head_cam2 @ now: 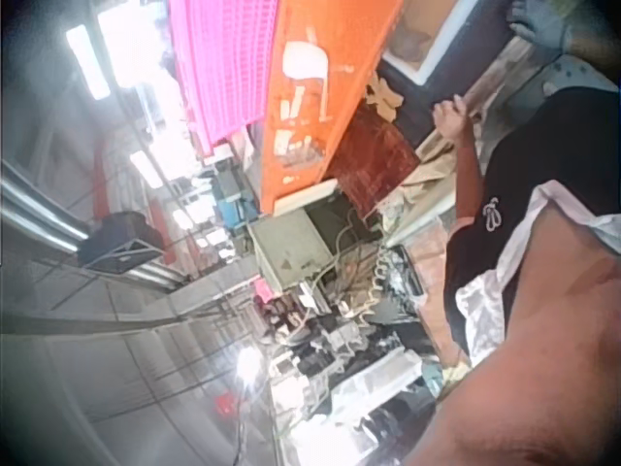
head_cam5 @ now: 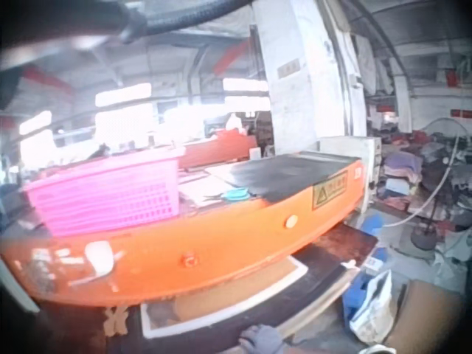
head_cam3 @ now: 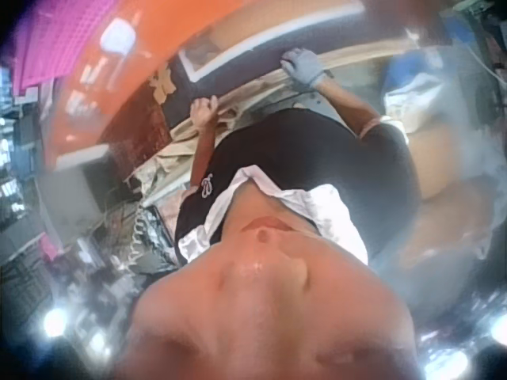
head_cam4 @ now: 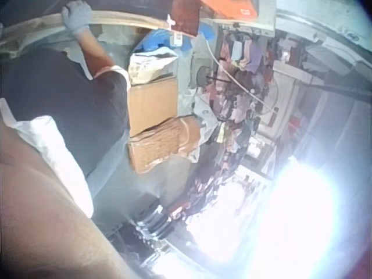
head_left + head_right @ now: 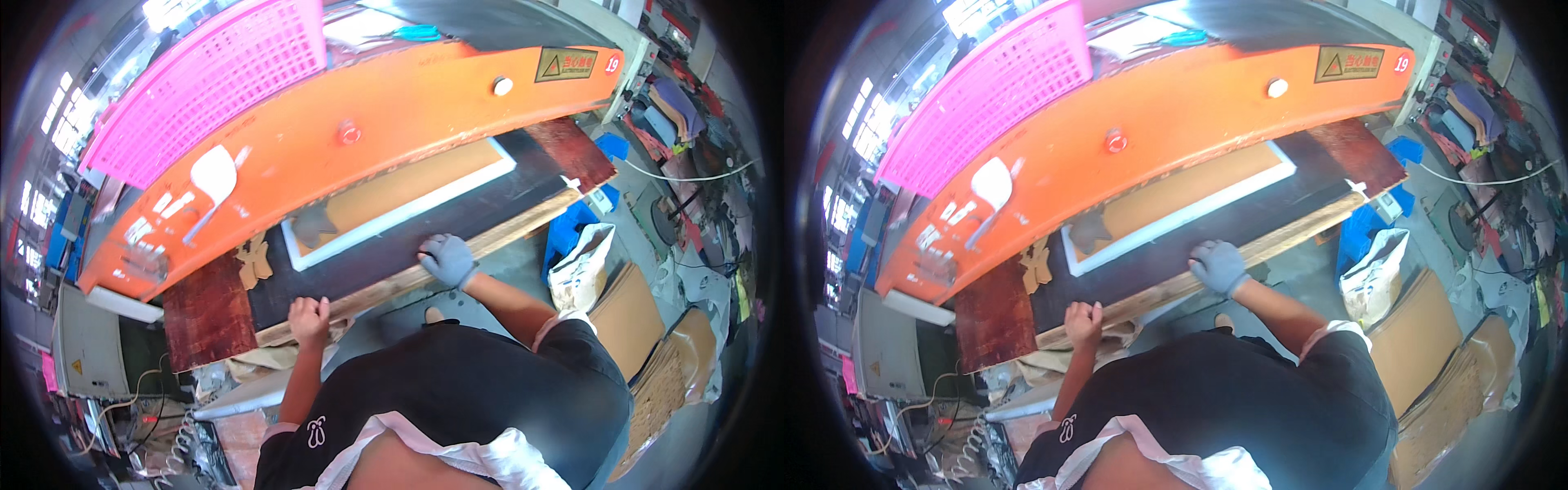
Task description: The person ties a plastic bag containing brown material and places it on a stack. Then, using both hands, the person removes small cutout pieces from a larger sheet on a cutting machine, separating the desired shapes from the surrounding material.
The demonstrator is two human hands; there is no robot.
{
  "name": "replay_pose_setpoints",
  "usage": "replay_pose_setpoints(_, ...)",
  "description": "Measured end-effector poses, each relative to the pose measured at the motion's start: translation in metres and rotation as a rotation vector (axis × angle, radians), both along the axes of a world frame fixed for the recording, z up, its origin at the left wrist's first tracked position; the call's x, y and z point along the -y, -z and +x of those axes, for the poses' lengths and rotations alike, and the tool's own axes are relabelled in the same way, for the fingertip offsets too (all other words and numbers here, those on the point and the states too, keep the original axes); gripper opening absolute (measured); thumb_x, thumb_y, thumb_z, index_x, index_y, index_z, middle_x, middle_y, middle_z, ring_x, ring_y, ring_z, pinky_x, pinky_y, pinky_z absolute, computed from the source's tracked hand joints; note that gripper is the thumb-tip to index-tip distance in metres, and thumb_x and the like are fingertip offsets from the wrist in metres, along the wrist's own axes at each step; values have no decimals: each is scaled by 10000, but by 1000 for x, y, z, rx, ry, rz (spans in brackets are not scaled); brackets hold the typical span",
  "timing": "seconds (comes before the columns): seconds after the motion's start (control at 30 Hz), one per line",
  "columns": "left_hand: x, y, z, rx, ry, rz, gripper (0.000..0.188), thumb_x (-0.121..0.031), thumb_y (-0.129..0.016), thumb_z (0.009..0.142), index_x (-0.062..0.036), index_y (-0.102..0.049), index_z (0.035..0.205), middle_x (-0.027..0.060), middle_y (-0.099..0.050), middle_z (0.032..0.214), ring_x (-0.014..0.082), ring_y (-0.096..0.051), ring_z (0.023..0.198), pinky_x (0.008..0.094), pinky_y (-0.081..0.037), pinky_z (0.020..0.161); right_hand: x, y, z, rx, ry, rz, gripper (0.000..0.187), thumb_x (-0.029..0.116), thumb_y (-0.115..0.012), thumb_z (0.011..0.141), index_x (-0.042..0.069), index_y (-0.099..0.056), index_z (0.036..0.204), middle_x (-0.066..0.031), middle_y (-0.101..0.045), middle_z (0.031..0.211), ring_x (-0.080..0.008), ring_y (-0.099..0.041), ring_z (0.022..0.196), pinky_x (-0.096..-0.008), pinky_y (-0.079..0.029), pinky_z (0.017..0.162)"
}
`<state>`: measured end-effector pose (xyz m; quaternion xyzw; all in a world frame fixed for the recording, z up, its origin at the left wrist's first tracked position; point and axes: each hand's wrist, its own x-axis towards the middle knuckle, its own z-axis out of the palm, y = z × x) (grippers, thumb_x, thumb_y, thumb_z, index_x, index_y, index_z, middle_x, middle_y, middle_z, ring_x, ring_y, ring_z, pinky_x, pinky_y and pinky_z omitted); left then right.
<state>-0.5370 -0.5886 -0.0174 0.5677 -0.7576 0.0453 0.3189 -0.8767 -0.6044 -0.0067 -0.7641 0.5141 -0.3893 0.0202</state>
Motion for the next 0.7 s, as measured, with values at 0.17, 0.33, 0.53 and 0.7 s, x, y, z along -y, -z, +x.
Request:
replay_pose_setpoints(0.17,12,23,4,-45,-96,-43,295,-208,-647,781,-54,-472,600,126,-491,684,340,-501,695,456,-404,629,40,-42,-110,533,200,-80,273,255,-516,904,25,-581,772,-176,-558,711,-276,-532,649,-396,-443,654)
replay_pose_setpoints(0.33,62,28,4,-22,-107,-97,266,-186,-637,762,-54,-472,600,132,-485,688,351,-502,698,459,-405,616,128,-114,-231,995,264,-243,290,205,-431,933,28,-555,740,-4,-513,696,-106,-440,663,-302,-373,602)
replay_pose_setpoints(0.53,86,17,10,96,-173,-238,183,-133,-593,714,-73,-457,606,113,-479,686,327,-511,683,446,-420,566,132,-73,-206,747,267,-155,250,218,-436,957,7,-571,936,-53,-512,818,-145,-458,724,-291,-410,687)
replay_pose_setpoints(0.7,79,14,12,57,-190,-155,170,-129,-576,740,-69,-464,626,124,-480,693,343,-512,687,463,-424,575,88,-12,-116,-146,-178,2,171,266,-648,749,101,-607,731,-128,-595,742,-335,-570,705,-453,-442,620)
